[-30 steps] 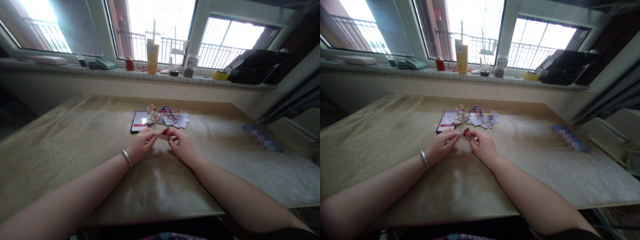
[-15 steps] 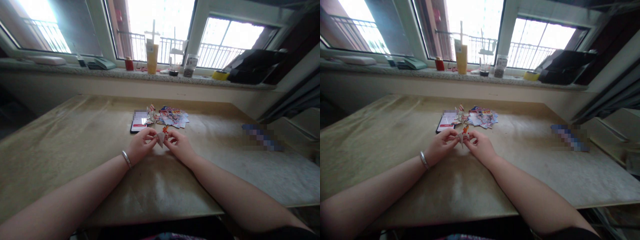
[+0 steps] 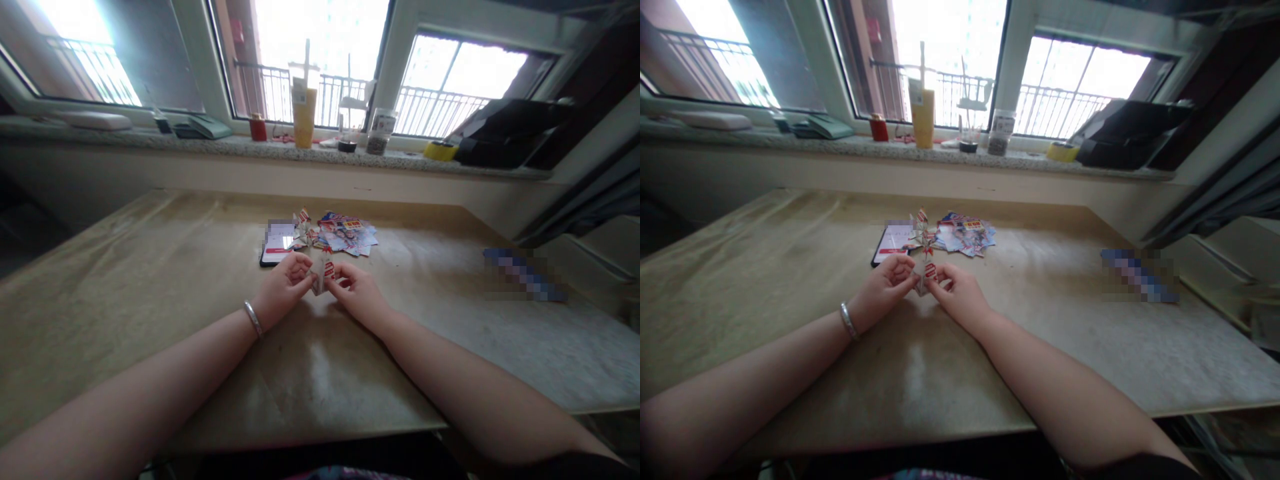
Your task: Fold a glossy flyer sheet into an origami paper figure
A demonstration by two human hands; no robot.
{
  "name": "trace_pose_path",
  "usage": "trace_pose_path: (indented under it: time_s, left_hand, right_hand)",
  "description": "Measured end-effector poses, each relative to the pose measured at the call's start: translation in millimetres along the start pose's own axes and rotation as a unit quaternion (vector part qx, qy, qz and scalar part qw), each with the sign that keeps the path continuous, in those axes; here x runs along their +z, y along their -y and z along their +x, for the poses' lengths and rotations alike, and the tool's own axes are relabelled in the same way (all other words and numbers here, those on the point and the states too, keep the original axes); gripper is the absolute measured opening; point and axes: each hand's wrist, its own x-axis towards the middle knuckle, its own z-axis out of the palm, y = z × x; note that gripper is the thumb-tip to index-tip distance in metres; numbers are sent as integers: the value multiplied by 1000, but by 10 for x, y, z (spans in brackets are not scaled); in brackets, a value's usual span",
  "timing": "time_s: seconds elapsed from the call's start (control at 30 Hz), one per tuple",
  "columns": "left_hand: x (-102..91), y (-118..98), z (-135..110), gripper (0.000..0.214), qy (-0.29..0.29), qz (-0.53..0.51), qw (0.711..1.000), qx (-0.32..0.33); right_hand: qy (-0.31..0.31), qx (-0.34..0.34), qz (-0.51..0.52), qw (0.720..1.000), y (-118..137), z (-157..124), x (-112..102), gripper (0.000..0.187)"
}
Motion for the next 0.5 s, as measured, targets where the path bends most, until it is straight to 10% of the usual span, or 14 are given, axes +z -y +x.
trace_pose_path:
  time_s: [0.5]
  left_hand:
    - [2, -38, -44, 32, 76, 24, 997, -21]
  right_hand:
    - [-4, 54, -20, 998, -105, 51, 16, 15]
